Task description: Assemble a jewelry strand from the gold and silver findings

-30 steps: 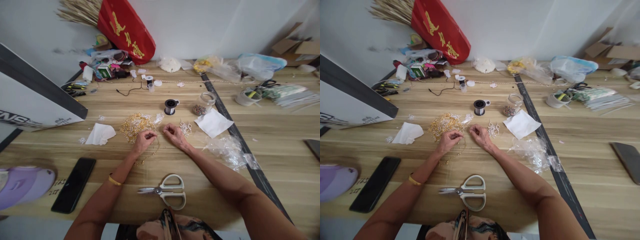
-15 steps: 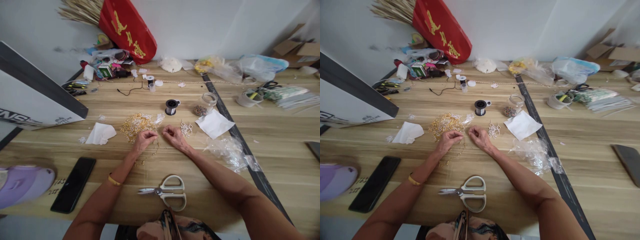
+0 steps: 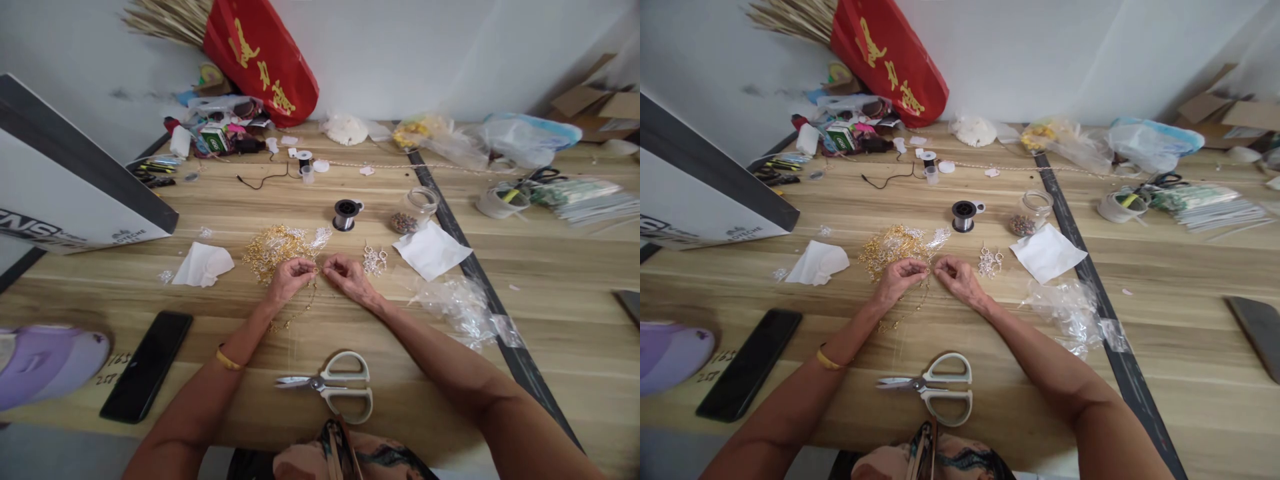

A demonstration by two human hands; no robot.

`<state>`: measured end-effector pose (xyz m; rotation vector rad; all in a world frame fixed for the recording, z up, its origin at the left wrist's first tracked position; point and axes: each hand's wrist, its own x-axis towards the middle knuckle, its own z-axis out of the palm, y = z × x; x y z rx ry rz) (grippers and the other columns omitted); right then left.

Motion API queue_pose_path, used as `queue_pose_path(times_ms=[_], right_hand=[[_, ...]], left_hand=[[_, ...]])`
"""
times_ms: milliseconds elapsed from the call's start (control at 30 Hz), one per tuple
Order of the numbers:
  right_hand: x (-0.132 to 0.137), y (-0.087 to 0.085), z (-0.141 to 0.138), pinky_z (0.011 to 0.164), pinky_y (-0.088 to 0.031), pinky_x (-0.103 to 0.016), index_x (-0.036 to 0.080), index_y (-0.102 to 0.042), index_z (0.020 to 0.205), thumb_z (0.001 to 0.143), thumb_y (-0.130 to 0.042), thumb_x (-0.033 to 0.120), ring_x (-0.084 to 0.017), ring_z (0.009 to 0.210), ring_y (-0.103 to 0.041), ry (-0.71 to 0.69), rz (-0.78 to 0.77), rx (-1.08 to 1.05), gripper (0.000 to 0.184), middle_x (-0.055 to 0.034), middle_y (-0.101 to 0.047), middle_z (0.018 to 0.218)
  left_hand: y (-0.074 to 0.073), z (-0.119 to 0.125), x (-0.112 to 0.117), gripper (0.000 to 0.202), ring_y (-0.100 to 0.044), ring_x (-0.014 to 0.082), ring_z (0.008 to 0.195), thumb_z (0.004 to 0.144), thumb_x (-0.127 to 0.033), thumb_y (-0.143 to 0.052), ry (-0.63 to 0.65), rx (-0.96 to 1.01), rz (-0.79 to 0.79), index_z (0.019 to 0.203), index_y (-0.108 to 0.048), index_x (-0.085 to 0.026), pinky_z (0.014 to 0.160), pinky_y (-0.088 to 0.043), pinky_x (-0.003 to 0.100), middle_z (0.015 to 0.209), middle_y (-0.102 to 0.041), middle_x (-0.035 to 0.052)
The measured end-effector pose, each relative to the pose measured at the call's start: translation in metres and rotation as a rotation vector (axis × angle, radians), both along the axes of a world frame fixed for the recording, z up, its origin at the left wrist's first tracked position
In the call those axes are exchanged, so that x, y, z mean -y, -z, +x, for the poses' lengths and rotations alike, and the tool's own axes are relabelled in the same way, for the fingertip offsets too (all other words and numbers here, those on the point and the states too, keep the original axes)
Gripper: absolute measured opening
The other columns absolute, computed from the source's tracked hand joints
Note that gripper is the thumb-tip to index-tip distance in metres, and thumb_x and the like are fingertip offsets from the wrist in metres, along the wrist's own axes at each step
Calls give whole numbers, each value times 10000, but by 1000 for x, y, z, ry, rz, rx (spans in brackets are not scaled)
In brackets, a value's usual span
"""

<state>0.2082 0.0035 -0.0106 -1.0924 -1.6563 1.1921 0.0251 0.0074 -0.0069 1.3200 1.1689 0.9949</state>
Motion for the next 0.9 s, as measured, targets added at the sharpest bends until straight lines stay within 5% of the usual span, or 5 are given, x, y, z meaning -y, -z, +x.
queue_pose_path(times_ms=[500,900], right_hand=[[-1,3,0,538,-375,-224,157,-576,819,829,-563,350,-100,578,-465,-15,4,-16,194,4,-545,694],[0,0,1,567,-386,-226,144,-615,850,849,-546,325,-113,625,-510,-34,100,49,194,-12,-594,716]], left_hand=[[-6,-2,3,193,-646,161,764,652,-268,-727,-28,37,-12,805,-736,-151,756,-493,275,822,-730,43],[-4,1,3,234,-630,130,600,629,-285,-760,-38,212,-50,784,-685,-127,652,-502,277,653,-689,17]])
